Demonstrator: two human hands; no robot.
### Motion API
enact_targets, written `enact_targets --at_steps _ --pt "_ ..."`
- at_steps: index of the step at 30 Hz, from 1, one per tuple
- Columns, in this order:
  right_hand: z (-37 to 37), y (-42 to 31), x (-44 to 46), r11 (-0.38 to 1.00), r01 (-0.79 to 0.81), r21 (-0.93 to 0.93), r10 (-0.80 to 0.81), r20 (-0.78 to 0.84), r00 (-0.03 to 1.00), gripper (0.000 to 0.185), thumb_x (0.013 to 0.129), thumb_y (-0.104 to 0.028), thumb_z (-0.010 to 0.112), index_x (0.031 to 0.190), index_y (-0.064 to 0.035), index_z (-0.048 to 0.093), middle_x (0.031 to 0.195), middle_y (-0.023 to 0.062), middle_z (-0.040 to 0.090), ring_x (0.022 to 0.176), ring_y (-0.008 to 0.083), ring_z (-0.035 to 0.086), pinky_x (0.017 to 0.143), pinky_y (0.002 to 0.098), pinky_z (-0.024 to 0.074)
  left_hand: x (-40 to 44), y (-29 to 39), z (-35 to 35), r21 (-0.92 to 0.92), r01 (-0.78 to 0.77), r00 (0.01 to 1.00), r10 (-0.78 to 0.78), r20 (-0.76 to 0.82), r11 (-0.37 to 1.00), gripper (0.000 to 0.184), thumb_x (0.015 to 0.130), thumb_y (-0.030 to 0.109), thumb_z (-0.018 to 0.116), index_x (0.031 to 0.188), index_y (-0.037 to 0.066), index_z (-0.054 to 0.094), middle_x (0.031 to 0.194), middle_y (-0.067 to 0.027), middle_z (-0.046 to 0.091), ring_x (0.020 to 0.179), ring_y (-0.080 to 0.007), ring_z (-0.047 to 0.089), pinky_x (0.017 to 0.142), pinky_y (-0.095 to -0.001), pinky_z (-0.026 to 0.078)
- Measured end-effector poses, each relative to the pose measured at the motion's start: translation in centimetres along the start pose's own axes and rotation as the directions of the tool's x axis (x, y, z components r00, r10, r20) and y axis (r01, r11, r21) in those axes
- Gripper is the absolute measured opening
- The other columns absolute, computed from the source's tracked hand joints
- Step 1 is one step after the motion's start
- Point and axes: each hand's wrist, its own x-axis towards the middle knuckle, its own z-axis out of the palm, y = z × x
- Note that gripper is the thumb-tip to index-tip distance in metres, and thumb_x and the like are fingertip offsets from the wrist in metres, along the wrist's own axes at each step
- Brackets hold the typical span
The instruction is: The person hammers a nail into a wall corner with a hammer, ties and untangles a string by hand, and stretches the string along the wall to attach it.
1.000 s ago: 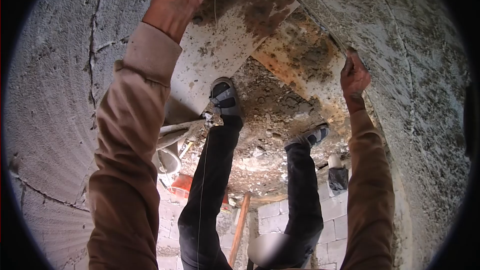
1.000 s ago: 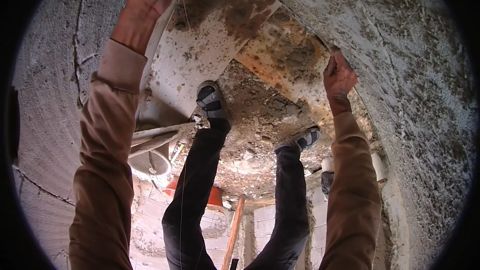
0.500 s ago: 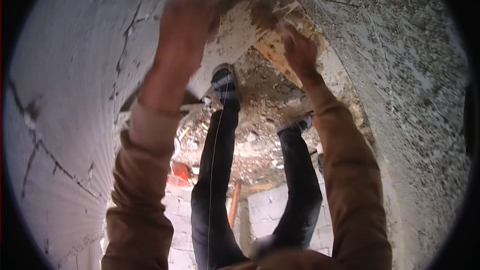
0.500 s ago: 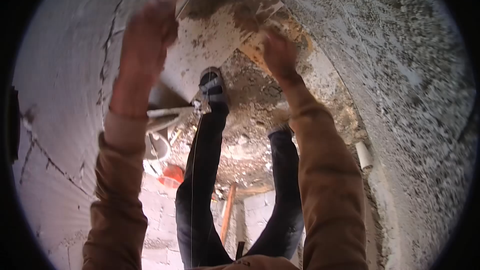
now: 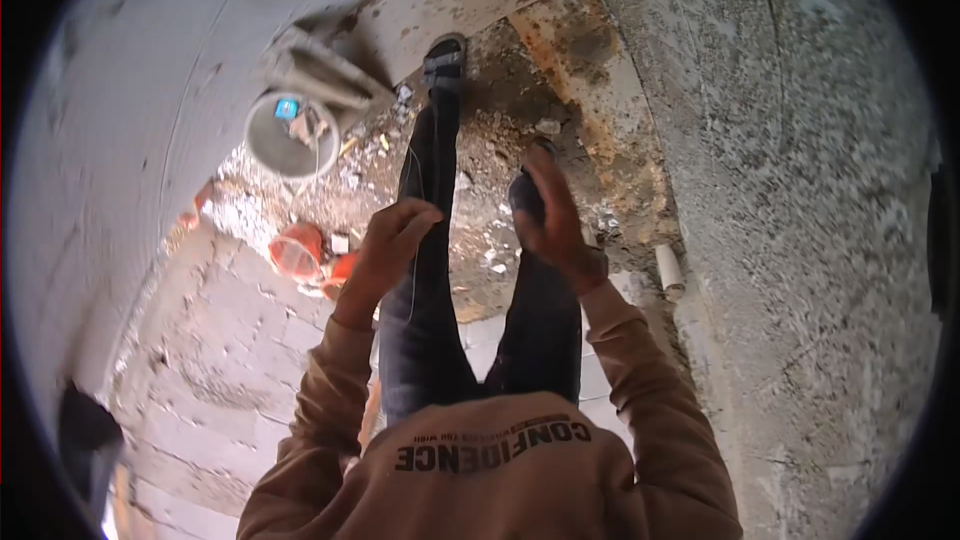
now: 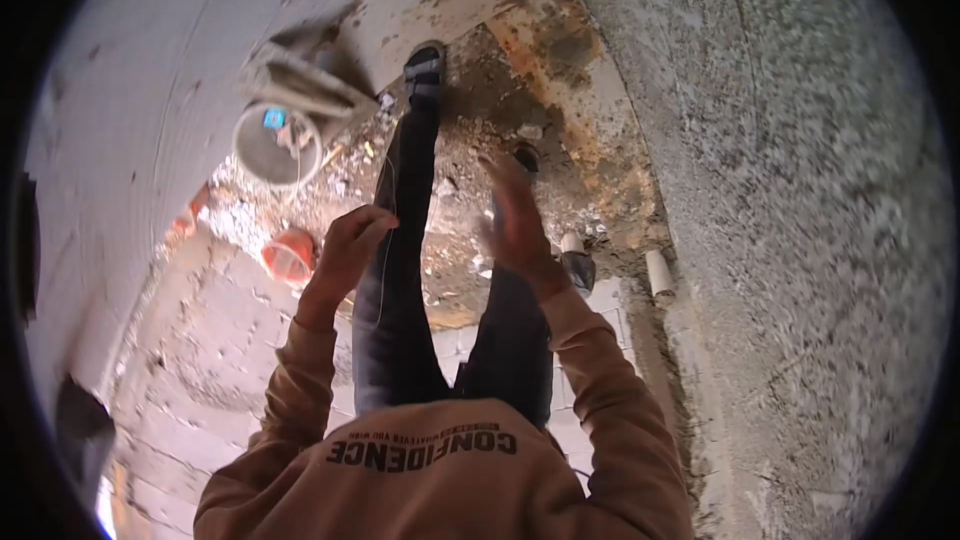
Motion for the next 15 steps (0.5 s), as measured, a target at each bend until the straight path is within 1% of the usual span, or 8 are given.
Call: enact_targets --at_steps 1,2,4,6,7,10,12,15 --pt "-0.2 -5.3 0.8 0.993 0.097 0.072 -0.103 0.087 0.991 0.066 0.086 -0.018 0.068 0.147 -0.0052 0.046 0.147 0.0219 0.049 0.141 0.0407 0.043 0.12 0.0497 0.0267 -2.2 0.6 1.1 0.085 -0.221 0.975 0.221 0.01 0.972 0.019 0.102 0.018 0.059 0.102 0.001 0.07 0.082 0.0006 0.064 0.076 -0.0068 0.057 0.068 -0.0257 0.047" --pt "-0.2 -10.0 1.0 0.949 0.202 0.241 -0.244 0.157 0.957 0.07 0.086 -0.021 0.071 0.149 -0.0051 0.044 0.147 0.0201 0.05 0.141 0.0376 0.044 0.122 0.0512 0.0204 -4.5 1.6 1.6 -0.031 -0.202 0.979 0.203 0.033 0.979 0.019 0.102 0.018 0.06 0.102 0.001 0.07 0.085 -0.0002 0.066 0.079 -0.0076 0.059 0.071 -0.0263 0.048" --pt "-0.3 -15.3 -1.2 0.913 0.22 0.345 -0.335 0.322 0.885 0.048 0.092 -0.022 0.068 0.135 -0.0046 0.057 0.128 0.018 0.062 0.124 0.0321 0.059 0.112 0.047 0.0384 -11.3 3.8 1.9 -0.276 -0.133 0.982 0.163 0.09 0.952 0.018 0.101 0.018 0.063 0.101 0.001 0.07 0.09 -0.0019 0.069 0.085 -0.0092 0.061 0.077 -0.0275 0.05" --pt "-3.5 -17.7 -3.1 0.935 0.006 0.355 -0.202 0.516 0.832 0.024 0.099 -0.024 0.062 0.111 -0.0034 0.067 0.103 0.0132 0.069 0.095 0.0238 0.068 0.089 0.0389 0.052 -18.8 4.7 -1.7 -0.019 -0.259 0.966 0.258 -0.033 0.966 0.017 0.1 0.017 0.064 0.102 0.001 0.07 0.095 -0.0033 0.071 0.088 -0.0099 0.063 0.081 -0.0278 0.051" --pt "-5.0 -18.8 -3.9 0.911 0.157 0.382 -0.297 0.342 0.891 0.025 0.103 -0.023 0.057 0.094 -0.0021 0.067 0.087 0.009 0.067 0.078 0.0179 0.064 0.072 0.0333 0.0528 -23.0 3.6 -3.9 -0.075 -0.31 0.945 0.298 -0.137 0.948 0.013 0.099 0.013 0.065 0.103 0.002 0.07 0.097 -0.0029 0.071 0.091 -0.0105 0.064 0.084 -0.0286 0.052" --pt "-14.8 -22.8 -5.4 0.946 0.322 0.034 -0.324 0.102 0.941 0.029 0.103 -0.029 0.059 0.103 -0.0026 0.07 0.098 0.0073 0.071 0.088 0.016 0.066 0.076 0.0313 0.0534 -36.0 -2.0 -13.8 0.235 -0.245 0.874 0.319 -0.367 0.94 0.012 0.099 0.007 0.062 0.103 0.002 0.072 0.095 -0.0014 0.071 0.091 -0.0096 0.062 0.083 -0.027 0.051" --pt "-22.0 -25.9 -6.0 0.901 0.308 -0.305 -0.328 -0.017 0.944 0.024 0.102 -0.025 0.063 0.107 -0.0034 0.073 0.101 0.0062 0.072 0.093 0.0157 0.065 0.082 0.0307 0.0531 -45.2 -5.8 -19.2 0.364 -0.19 0.724 0.38 -0.575 0.912 0.015 0.1 0.012 0.063 0.102 0.0 0.072 0.098 -0.0009 0.071 0.093 -0.0086 0.062 0.089 -0.0254 0.049" --pt "-27.6 -30.2 -7.2 0.821 0.346 -0.455 -0.494 -0.26 0.83 0.025 0.101 -0.023 0.065 0.11 -0.0013 0.074 0.095 0.0029 0.071 0.084 0.011 0.061 0.076 0.0252 0.05 -57.9 -11.2 -24.6 0.41 -0.09 0.427 0.407 -0.808 0.908 0.019 0.099 0.02 0.068 0.108 0.006 0.077 0.098 0.0025 0.073 0.097 -0.0062 0.062 0.093 -0.0253 0.047"
